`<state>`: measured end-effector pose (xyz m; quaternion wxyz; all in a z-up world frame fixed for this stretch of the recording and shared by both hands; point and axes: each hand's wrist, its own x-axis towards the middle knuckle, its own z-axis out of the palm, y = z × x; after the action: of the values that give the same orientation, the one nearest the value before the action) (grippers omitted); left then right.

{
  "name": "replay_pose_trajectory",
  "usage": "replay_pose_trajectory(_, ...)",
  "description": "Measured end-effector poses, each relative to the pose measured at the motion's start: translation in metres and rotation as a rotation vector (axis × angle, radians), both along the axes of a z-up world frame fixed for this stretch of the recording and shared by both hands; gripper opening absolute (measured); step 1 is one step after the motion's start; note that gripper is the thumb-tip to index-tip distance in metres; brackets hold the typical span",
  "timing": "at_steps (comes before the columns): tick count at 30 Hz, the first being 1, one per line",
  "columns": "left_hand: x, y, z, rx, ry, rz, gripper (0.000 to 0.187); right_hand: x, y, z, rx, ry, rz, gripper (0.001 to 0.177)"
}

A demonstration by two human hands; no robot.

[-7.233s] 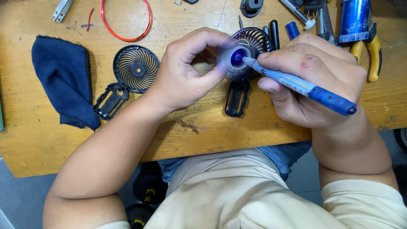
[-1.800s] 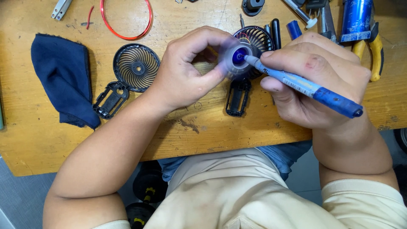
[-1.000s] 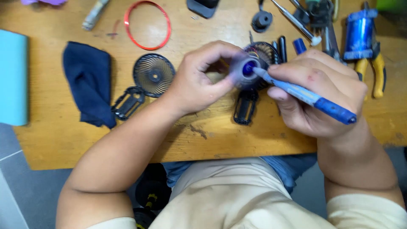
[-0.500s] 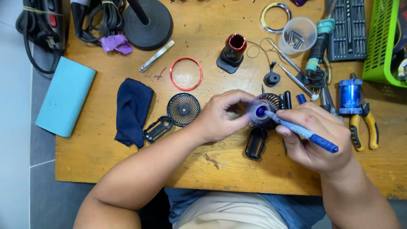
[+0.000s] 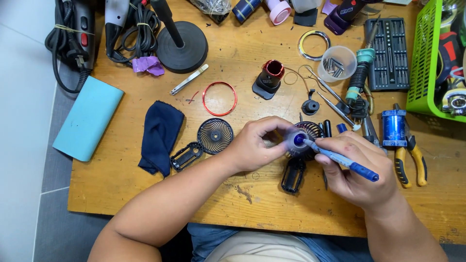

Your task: Repairing and cleaning a small portable fan by marking components and wiping parts with a cloth

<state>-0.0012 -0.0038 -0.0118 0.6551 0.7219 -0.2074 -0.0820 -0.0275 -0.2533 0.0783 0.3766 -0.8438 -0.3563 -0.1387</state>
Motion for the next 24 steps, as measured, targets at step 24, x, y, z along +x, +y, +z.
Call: replay_pose_trajectory(24,0.0002,-0.0002,-0.0035,0.009,-0.016,0.006,0.029,0.0003,-0.0021,-0.0032,-0.001,-0.007,0.001,0.031)
